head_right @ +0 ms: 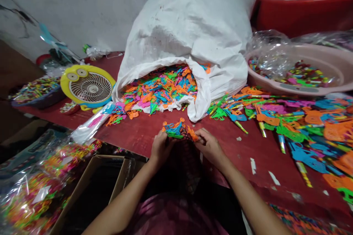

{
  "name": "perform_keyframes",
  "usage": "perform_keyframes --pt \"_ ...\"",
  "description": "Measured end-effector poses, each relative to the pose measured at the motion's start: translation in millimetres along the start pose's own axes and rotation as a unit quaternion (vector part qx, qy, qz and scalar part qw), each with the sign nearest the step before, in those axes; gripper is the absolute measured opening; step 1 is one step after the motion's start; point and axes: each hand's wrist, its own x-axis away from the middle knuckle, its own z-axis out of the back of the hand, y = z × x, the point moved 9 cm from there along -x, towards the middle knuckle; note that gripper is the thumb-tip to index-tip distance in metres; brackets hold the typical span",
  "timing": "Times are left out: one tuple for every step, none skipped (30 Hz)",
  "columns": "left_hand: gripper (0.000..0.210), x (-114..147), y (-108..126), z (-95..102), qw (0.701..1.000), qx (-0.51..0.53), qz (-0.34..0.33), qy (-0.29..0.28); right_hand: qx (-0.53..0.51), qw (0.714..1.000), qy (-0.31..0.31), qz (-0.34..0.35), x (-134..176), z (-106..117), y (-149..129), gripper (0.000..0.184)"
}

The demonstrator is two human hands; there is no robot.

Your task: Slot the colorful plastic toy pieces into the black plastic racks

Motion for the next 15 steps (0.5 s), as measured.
perform_keyframes --pt "0.016 0.4 -0.2 -0.4 1.000 -0.005 0.004 -0.001 0.021 0.999 -0.004 0.032 -1.1 -2.4 -7.2 0.010" --pt "0.017 0.7 -0.4 -0.8 1.000 -0.010 0.010 -0.002 0.041 0.997 -0.008 0.064 -1.1 -5.1 -14.9 0.013" --pt "0.017 1.0 -0.5 -1.2 1.000 -0.012 0.015 -0.005 0.060 0.994 -0.010 0.093 -0.1 -8.4 -22.3 0.016" --pt "0.016 1.2 -0.1 -1.3 1.000 -0.011 0.018 -0.006 0.083 0.990 -0.009 0.114 1.7 -11.6 -28.4 0.020" --pt "0.014 1.3 0.8 -1.2 1.000 -0.010 0.018 -0.005 0.114 0.986 -0.006 0.124 3.8 -15.1 -32.6 0.023" --pt "0.012 1.5 2.0 -0.9 1.000 -0.007 0.014 -0.003 0.155 0.980 0.000 0.128 6.2 -18.7 -35.5 0.025" --pt "0.012 1.7 3.2 -0.3 1.000 -0.007 0.010 0.001 0.203 0.971 0.003 0.127 8.8 -22.6 -37.2 0.026" --pt "0.012 2.1 4.0 0.3 1.000 -0.010 0.006 0.005 0.251 0.960 0.003 0.125 11.4 -26.6 -38.2 0.026" --pt "0.012 2.5 4.4 0.7 1.000 -0.016 0.005 0.010 0.295 0.947 0.000 0.125 14.0 -30.4 -38.8 0.027" --pt "0.012 2.9 4.3 1.1 1.000 -0.024 0.005 0.013 0.329 0.936 -0.006 0.126 16.4 -33.4 -39.3 0.028" --pt "0.012 3.2 3.9 0.9 0.999 -0.030 0.006 0.014 0.350 0.928 -0.014 0.127 18.3 -35.4 -39.6 0.030" --pt "0.011 3.5 3.6 0.4 0.999 -0.033 0.008 0.011 0.358 0.925 -0.023 0.129 19.6 -36.0 -39.8 0.033" --pt "0.011 3.7 3.4 -0.3 0.999 -0.035 0.009 0.007 0.353 0.926 -0.034 0.131 20.5 -35.8 -40.2 0.037" --pt "0.012 3.8 3.3 -1.0 0.999 -0.035 0.008 0.002 0.341 0.929 -0.047 0.133 20.9 -34.9 -40.8 0.041" --pt "0.012 3.9 3.4 -1.4 0.999 -0.034 0.008 -0.001 0.325 0.934 -0.061 0.136 21.0 -33.9 -41.4 0.046"
